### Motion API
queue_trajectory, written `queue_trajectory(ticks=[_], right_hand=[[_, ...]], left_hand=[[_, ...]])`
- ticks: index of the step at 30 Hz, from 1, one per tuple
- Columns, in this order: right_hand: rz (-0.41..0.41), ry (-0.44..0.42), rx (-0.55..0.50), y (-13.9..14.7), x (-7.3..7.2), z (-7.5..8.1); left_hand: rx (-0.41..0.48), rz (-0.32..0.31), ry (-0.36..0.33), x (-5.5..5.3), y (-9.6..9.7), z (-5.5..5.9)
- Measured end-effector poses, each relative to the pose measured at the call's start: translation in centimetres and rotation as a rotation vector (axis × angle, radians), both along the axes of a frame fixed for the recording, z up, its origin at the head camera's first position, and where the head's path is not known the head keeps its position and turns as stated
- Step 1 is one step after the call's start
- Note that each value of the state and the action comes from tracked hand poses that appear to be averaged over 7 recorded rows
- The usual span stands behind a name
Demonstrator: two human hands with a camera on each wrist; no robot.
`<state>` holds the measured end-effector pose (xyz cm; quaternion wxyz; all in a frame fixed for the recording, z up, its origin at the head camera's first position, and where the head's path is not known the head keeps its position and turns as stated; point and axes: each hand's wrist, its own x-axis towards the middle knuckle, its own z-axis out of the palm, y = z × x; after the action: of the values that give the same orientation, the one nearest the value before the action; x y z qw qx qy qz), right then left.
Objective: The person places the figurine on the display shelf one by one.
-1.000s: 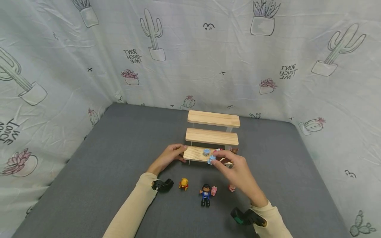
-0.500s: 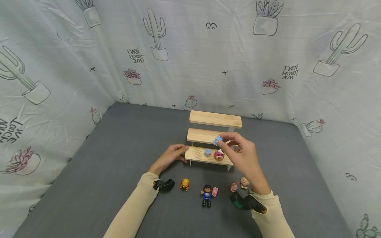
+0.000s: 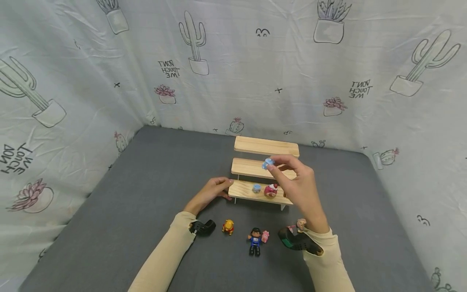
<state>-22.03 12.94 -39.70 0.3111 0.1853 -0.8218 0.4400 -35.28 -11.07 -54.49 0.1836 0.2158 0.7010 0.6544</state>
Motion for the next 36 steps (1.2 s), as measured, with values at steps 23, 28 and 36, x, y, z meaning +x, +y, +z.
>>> queue_trajectory(ticks=[23,28,36], right_hand=[[-0.035,-0.002,0.149,-0.7,-2.1,-1.2],[-0.045,-0.022,0.187,-0.8,-2.5,-1.7],[-0.056,-0.059,0.242,-1.3,-2.8,-2.6]], left_hand=[[-0.015,0.024,0.008,-0.1,-0.2,0.2],[-0.018,0.011,0.011,-0.2,-0.1,0.2],[0.0,0.007,0.004,-0.2,0.1,0.0]])
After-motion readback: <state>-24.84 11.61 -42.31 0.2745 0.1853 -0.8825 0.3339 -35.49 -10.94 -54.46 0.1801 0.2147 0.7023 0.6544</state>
